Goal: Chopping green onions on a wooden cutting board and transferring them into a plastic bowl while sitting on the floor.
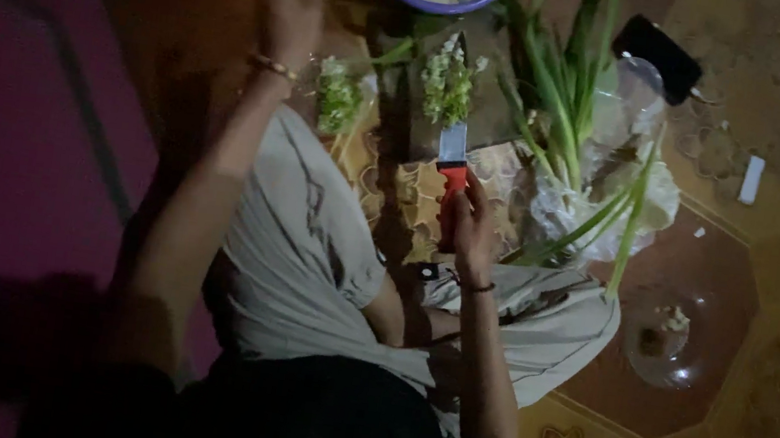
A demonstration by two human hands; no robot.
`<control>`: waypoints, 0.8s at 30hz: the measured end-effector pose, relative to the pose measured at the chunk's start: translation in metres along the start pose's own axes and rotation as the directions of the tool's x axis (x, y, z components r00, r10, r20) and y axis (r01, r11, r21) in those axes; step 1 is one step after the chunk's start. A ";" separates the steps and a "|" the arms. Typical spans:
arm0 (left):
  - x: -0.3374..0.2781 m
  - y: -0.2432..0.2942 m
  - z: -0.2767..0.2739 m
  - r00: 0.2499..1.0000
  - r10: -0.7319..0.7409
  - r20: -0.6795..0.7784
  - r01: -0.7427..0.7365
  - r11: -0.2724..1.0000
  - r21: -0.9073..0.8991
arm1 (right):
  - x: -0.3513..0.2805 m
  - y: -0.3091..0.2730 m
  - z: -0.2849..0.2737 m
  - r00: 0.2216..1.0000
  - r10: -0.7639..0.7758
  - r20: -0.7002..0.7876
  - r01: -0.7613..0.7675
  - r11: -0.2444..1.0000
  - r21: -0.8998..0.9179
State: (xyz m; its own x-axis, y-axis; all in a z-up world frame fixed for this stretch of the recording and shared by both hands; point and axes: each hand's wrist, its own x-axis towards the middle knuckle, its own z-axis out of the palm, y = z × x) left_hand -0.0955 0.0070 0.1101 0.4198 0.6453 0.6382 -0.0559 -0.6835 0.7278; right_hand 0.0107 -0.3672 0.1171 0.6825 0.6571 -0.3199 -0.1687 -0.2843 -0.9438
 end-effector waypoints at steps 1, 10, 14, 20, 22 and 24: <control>-0.007 -0.025 -0.012 0.993 -0.059 -0.098 0.059 0.998 -0.001 | 0.002 0.000 0.005 1.000 -0.001 0.019 0.001 1.000 0.028; -0.045 -0.032 -0.055 0.888 -0.345 -0.303 0.305 0.937 -0.172 | 0.014 -0.032 0.075 0.976 0.147 0.164 -0.101 0.961 -0.258; -0.049 -0.059 -0.050 0.903 -0.252 -0.349 0.343 0.911 0.229 | 0.043 0.015 0.095 0.952 -0.123 0.281 0.218 0.916 -0.338; -0.050 -0.049 -0.048 0.916 -0.215 -0.340 0.310 0.916 0.256 | 0.035 -0.012 0.116 0.855 -0.407 0.322 0.514 0.578 -0.634; -0.048 -0.050 -0.052 0.921 -0.238 -0.308 0.326 0.904 0.275 | 0.034 -0.009 0.115 0.842 -0.426 0.331 0.528 0.525 -0.667; -0.053 -0.076 -0.060 0.924 -0.261 -0.279 0.341 0.893 0.294 | 0.027 -0.031 0.118 0.827 -0.445 0.343 0.541 0.468 -0.698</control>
State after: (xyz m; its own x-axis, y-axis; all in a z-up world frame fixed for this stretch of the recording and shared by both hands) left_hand -0.1677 0.0450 0.0356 0.1496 0.8700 0.4699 0.3599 -0.4905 0.7936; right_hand -0.0493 -0.2582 0.1283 0.3960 0.9094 0.1271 0.7871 -0.2649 -0.5571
